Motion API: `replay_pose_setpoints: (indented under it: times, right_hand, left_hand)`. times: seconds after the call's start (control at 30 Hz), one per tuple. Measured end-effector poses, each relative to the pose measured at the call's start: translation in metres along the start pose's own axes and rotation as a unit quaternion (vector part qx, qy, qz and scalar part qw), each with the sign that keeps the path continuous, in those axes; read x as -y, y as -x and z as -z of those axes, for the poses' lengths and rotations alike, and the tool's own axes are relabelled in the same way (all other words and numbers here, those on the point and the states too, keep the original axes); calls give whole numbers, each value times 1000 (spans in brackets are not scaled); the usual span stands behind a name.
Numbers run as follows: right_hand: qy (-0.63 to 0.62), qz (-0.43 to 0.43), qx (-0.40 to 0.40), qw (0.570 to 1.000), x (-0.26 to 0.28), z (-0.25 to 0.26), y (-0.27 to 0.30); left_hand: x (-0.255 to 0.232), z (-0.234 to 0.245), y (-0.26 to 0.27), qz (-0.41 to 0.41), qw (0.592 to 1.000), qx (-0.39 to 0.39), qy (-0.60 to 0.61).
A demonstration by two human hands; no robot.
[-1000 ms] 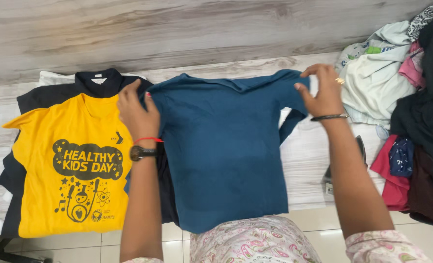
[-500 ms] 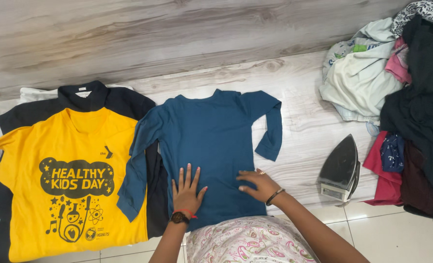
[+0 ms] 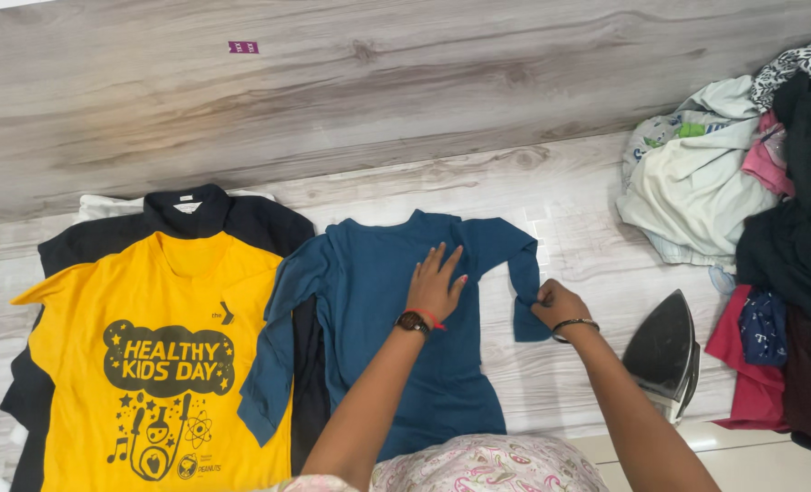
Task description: The person irons a yellow t-shirt and a blue long-sleeved shirt on a bed. They smooth the fabric with one hand while moving the iron with the other, then flip and reposition each shirt to iron different areas.
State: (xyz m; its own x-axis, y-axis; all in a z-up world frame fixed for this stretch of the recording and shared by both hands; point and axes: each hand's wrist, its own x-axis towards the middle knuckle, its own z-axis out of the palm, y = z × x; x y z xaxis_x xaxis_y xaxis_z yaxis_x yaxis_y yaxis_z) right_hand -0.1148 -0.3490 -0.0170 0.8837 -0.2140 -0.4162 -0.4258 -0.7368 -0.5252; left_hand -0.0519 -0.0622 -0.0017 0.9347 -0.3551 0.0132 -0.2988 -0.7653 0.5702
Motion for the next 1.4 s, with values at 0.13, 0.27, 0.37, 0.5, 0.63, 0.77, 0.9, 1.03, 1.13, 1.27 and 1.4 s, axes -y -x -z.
replay_pose_setpoints:
  times: [0.13, 0.27, 0.37, 0.5, 0.63, 0.77, 0.9, 1.03, 1.13, 1.27, 1.4]
  right_hand:
    - [32, 79, -159, 984, 28, 55, 2]
    - [155, 193, -298, 922, 31, 92, 15]
    - [258, 50, -83, 961, 20, 87, 10]
    - [165, -90, -100, 977, -20, 62, -5]
    - [45, -112, -169, 978, -48, 53, -39]
    - [45, -98, -123, 987, -44, 48, -52]
    - [3, -132, -28, 991, -36, 39, -60]
    - [2, 119, -246, 962, -39, 60, -65]
    - [-312, 150, -283, 894, -37, 86, -59]
    - [-293, 190, -309, 884, -50, 99, -54]
    - [12, 135, -280, 950, -84, 85, -57]
  left_hand:
    - [19, -35, -32, 21, 999, 1, -41]
    - [58, -25, -13, 30, 991, 4, -134]
    - [80, -6, 4, 51, 989, -20, -141]
    - [100, 12, 19, 60, 988, -11, -144]
    - [111, 20, 32, 70, 986, 6, -149]
    - [111, 18, 30, 90, 983, 43, -152]
    - [109, 19, 30, 99, 983, 51, -145]
    - [107, 21, 32, 100, 983, 42, -149]
    - [105, 21, 34, 101, 983, 29, -153]
    - [104, 19, 34, 102, 984, 14, -147]
    - [106, 19, 34, 97, 983, 12, -152]
